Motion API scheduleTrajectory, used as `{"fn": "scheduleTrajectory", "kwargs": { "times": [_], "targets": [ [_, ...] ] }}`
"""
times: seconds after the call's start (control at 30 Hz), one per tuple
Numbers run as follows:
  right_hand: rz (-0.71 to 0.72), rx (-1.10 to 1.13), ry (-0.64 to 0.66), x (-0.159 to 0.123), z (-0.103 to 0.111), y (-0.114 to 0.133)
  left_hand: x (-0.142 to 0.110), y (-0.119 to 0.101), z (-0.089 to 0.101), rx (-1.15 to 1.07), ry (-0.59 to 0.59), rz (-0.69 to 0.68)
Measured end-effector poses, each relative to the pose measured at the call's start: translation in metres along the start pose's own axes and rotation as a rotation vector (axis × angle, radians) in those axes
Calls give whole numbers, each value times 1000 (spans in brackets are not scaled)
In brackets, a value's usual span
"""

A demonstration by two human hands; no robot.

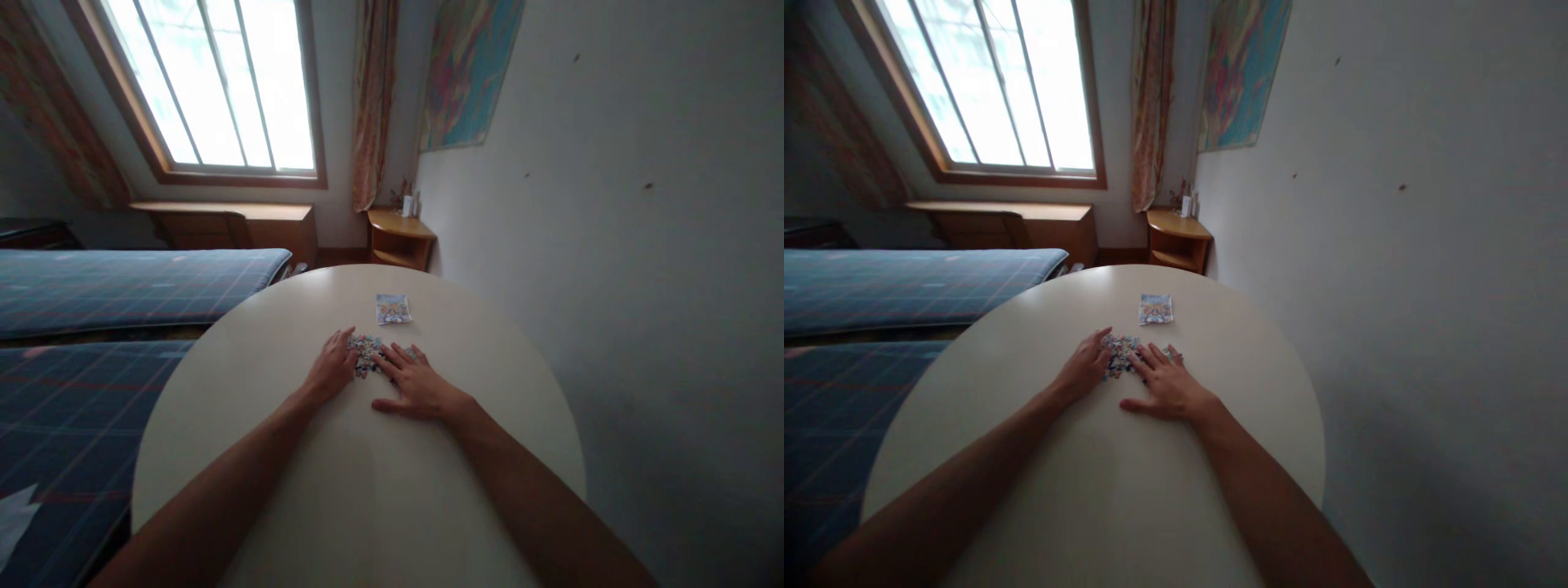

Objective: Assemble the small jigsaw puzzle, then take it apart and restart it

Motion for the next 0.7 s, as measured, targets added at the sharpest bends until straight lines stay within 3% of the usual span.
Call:
{"fn": "scheduleTrajectory", "kwargs": {
  "times": [0.1,0.2,0.43,0.7],
  "targets": [
    [60,10,19,0,1,10,2,4,9,24,-76,64],
    [50,39,9,1,6,5,-2,-1,12,71,-79,45],
    [-218,62,4,-6,12,-51,-23,-37,-7,247,93,-114],
    [-375,30,-35,-6,14,-74,-19,-21,-10,270,137,-36]
  ]
}}
Point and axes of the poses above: each hand's wrist, its own x-axis towards the middle knuckle, its own z-axis out of the back of the hand, y = z × x, the point moved 5 cm from there along x, towards the middle knuckle, and after that the axes turned 5 degrees about -z, right-handed, at the moved point
